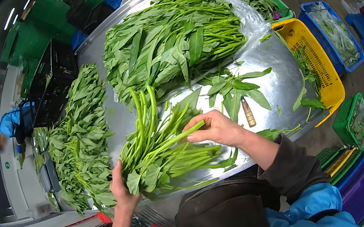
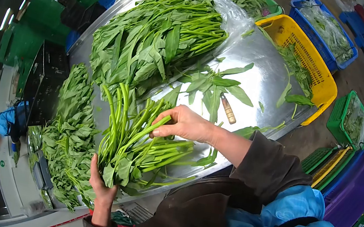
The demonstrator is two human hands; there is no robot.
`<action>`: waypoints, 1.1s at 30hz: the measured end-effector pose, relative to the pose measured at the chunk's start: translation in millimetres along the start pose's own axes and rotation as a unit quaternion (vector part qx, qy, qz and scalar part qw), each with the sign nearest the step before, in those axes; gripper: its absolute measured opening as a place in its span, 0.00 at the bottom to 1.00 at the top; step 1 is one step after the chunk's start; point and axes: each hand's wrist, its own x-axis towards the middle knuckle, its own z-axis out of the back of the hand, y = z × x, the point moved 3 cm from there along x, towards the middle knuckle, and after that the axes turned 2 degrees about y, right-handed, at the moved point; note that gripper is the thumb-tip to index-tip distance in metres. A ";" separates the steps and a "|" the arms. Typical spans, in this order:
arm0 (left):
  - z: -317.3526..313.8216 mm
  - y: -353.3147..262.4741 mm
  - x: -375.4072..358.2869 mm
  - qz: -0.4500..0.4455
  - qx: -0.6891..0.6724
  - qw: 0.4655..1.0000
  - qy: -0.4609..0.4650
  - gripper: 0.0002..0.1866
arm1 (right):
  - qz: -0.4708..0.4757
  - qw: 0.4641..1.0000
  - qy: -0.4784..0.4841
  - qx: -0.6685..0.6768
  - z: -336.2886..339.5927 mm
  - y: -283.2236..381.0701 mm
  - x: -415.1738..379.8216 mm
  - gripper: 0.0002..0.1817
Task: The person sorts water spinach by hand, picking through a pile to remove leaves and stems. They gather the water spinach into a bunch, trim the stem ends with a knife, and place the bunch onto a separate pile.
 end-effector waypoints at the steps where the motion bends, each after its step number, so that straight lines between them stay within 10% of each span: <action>1: -0.9 1.0 -0.8 0.000 -0.007 1.000 -0.006 0.47 | 0.021 0.998 -0.009 0.061 -1.8 -1.8 -1.1 0.11; 33: -6.9 -9.5 -1.9 0.059 -0.023 0.997 -0.038 0.51 | 0.054 0.992 -0.108 0.036 -18.4 -3.4 -7.8 0.10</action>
